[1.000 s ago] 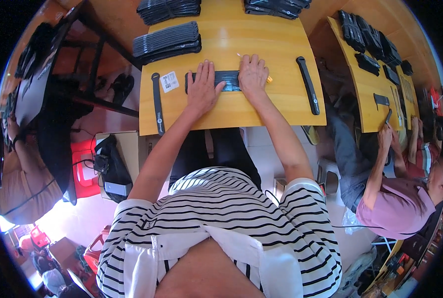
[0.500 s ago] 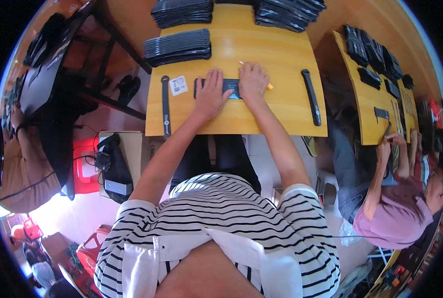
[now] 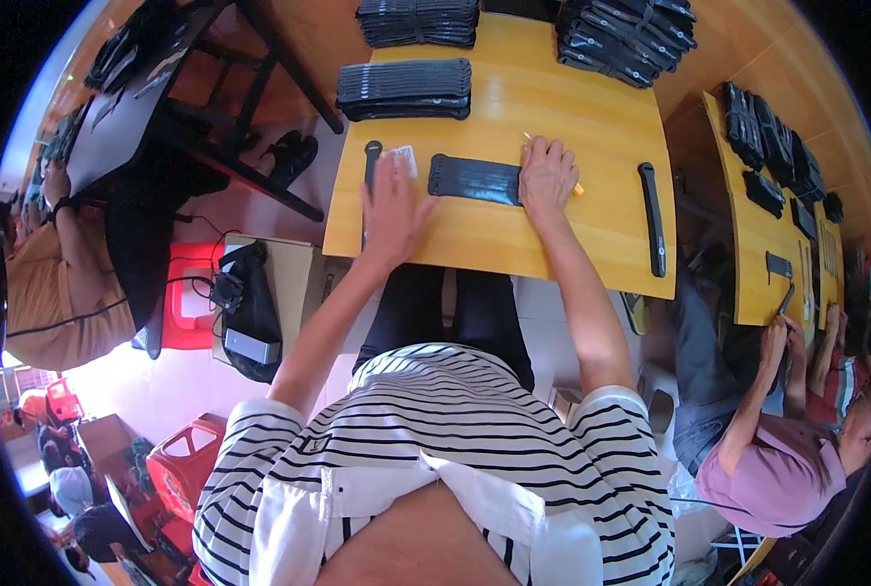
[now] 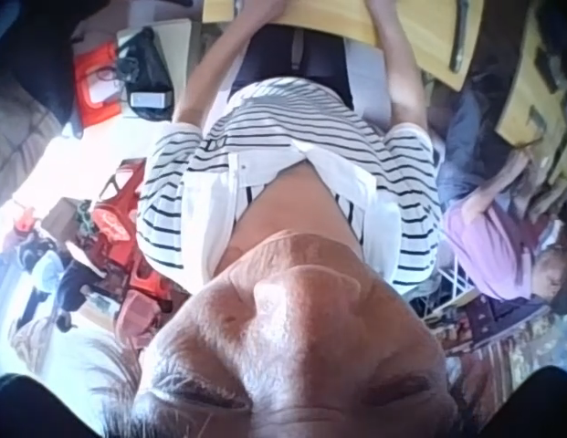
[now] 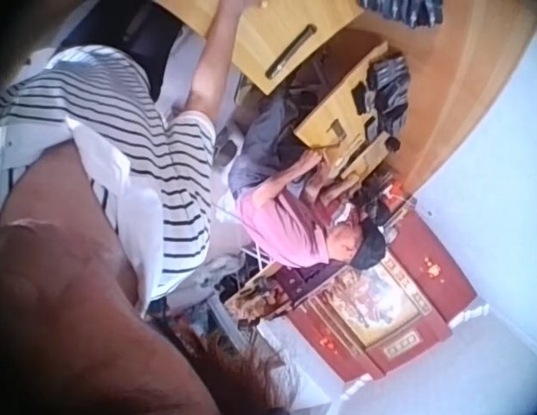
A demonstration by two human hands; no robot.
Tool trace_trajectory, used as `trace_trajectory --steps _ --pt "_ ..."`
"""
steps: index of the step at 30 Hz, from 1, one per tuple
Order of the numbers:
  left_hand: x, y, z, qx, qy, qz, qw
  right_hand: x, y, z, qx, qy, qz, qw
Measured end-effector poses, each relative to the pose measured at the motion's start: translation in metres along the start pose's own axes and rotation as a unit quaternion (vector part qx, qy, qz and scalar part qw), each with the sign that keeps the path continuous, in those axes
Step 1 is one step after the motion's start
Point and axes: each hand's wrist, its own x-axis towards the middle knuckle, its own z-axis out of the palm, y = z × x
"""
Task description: Assembling leather watch straps by inserting components and using a small tool for precision alignment.
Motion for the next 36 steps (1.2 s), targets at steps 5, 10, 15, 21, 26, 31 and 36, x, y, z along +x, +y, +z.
trace_trajectory --steps 5,10,15,21,26,31,36 --pt "-0.039 -0.027 -0.038 -0.053 -0.025 -0.187 0.981 0.001 -0.001 -0.003 -0.007 0.001 0.001 1.0" --pt "-0.045 -0.044 -0.031 -0.056 -0.015 -0.203 0.977 0.001 0.011 -0.004 0.033 0.016 0.003 0.999" --pt "-0.045 -0.066 -0.025 -0.367 -0.116 -0.331 0.862 -0.013 0.005 -0.055 0.224 -0.081 0.082 0.968" --pt "-0.049 -0.016 -0.063 -0.705 -0.054 -0.329 0.626 -0.091 -0.074 -0.113 0.598 -0.3 0.053 0.741" --pt "-0.052 -0.001 -0.062 -0.715 -0.063 -0.296 0.631 -0.106 -0.103 -0.134 0.724 -0.372 0.157 0.559" --pt "-0.06 0.012 -0.077 -0.798 -0.136 -0.275 0.518 -0.102 -0.092 -0.14 0.793 -0.377 0.249 0.409" --pt "-0.062 0.015 -0.083 -0.819 -0.104 -0.292 0.482 -0.098 -0.095 -0.163 0.763 -0.37 0.258 0.462"
